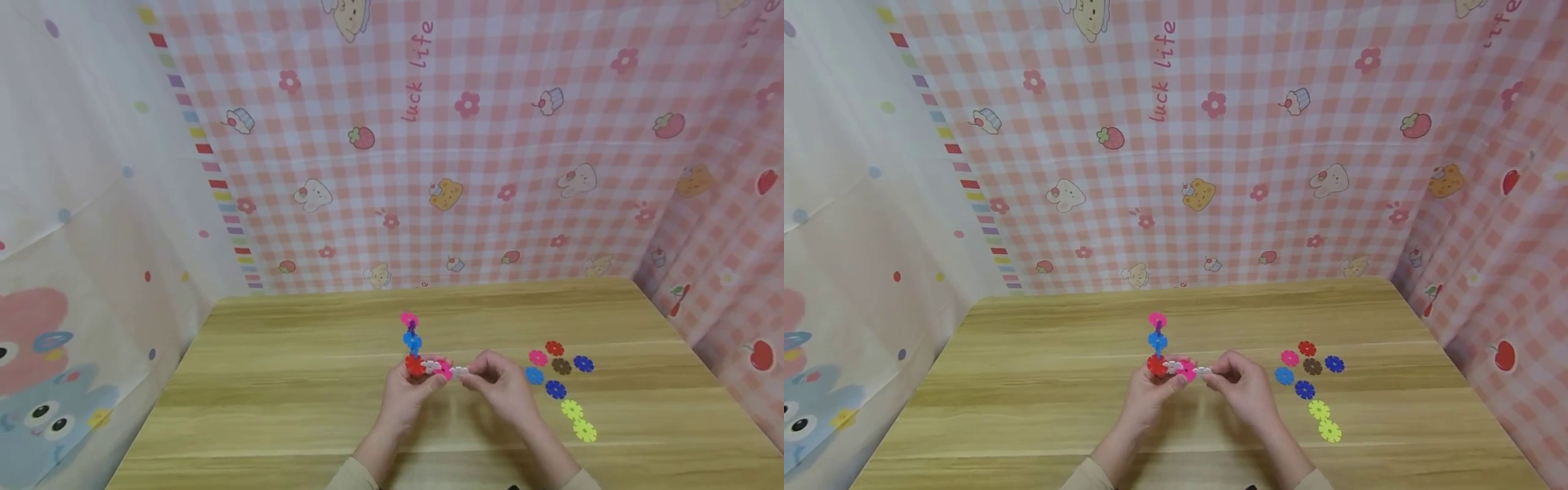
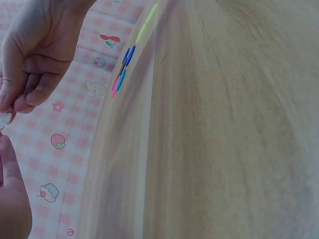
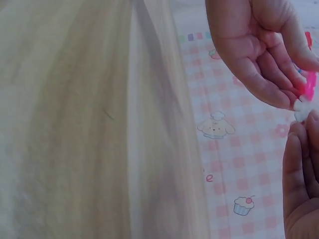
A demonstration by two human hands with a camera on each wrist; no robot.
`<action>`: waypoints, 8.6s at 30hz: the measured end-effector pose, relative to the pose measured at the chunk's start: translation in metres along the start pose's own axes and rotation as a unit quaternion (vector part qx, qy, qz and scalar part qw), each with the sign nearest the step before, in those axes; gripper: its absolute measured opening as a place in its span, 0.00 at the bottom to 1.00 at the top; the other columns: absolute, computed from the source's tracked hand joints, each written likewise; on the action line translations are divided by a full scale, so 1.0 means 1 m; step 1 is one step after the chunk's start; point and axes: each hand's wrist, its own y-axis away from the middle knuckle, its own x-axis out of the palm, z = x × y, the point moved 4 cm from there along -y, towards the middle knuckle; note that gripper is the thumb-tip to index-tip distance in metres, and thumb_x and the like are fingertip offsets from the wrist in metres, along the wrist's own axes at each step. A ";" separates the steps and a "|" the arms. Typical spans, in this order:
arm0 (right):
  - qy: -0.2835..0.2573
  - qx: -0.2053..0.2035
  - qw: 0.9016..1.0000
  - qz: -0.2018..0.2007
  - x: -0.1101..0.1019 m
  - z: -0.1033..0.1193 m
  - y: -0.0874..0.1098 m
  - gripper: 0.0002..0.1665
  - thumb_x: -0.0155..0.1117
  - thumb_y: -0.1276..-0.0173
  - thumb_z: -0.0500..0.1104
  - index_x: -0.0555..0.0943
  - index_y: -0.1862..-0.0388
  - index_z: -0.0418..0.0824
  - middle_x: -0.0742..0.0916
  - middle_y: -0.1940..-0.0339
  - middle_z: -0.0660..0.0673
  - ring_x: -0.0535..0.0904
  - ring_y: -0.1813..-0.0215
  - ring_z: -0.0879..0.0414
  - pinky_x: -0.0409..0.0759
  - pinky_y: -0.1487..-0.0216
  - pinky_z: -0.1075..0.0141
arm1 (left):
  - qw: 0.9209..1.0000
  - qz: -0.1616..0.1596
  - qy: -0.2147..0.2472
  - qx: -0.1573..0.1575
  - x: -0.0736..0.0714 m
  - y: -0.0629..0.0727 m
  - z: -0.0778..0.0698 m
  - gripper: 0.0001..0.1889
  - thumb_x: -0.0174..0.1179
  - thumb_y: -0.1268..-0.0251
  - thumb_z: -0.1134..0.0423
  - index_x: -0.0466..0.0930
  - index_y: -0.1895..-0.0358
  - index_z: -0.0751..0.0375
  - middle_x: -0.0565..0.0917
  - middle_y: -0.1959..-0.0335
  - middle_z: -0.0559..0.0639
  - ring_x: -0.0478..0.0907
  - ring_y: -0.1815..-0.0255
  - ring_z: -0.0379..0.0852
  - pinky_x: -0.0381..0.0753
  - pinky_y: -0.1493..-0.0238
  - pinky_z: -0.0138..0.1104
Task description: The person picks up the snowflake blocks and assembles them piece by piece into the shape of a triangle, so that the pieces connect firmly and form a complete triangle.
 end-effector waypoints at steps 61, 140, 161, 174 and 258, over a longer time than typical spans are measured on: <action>0.057 -0.040 0.997 -0.014 -0.009 -0.009 -0.006 0.07 0.72 0.39 0.34 0.84 0.62 0.40 0.87 0.64 0.48 0.82 0.60 0.58 0.81 0.54 0.68 | 0.996 -0.080 -0.009 0.033 -0.006 -0.006 -0.006 0.17 0.71 0.49 0.79 0.81 0.54 0.76 0.87 0.59 0.57 0.83 0.62 0.40 0.84 0.58 0.33; 0.160 0.019 0.986 0.053 -0.115 -0.061 -0.005 0.12 0.67 0.34 0.31 0.79 0.53 0.31 0.85 0.66 0.44 0.79 0.66 0.60 0.81 0.66 0.68 | 0.997 -0.047 -0.060 -0.030 -0.016 -0.009 -0.010 0.15 0.70 0.50 0.80 0.83 0.56 0.76 0.87 0.59 0.59 0.83 0.62 0.40 0.83 0.58 0.30; -0.112 0.055 0.979 0.164 -0.013 -0.021 -0.008 0.20 0.63 0.33 0.30 0.71 0.46 0.19 0.85 0.64 0.39 0.84 0.64 0.52 0.86 0.58 0.62 | 0.997 -0.045 -0.054 -0.025 -0.011 -0.010 -0.002 0.16 0.70 0.52 0.81 0.84 0.56 0.76 0.88 0.60 0.56 0.83 0.63 0.40 0.82 0.58 0.30; -0.227 0.118 0.952 0.166 0.001 -0.024 -0.006 0.14 0.61 0.32 0.30 0.74 0.49 0.25 0.85 0.64 0.42 0.83 0.63 0.56 0.85 0.54 0.63 | 0.997 -0.051 -0.051 -0.007 -0.009 -0.009 -0.002 0.15 0.70 0.51 0.81 0.83 0.57 0.78 0.88 0.61 0.58 0.82 0.65 0.39 0.82 0.60 0.30; 0.039 0.052 0.985 0.158 -0.129 -0.059 0.018 0.25 0.62 0.29 0.35 0.70 0.43 0.18 0.84 0.53 0.35 0.80 0.56 0.65 0.81 0.55 0.70 | 0.990 0.052 -0.135 0.002 -0.018 -0.010 -0.012 0.21 0.76 0.54 0.74 0.85 0.52 0.69 0.88 0.56 0.55 0.83 0.51 0.45 0.80 0.49 0.33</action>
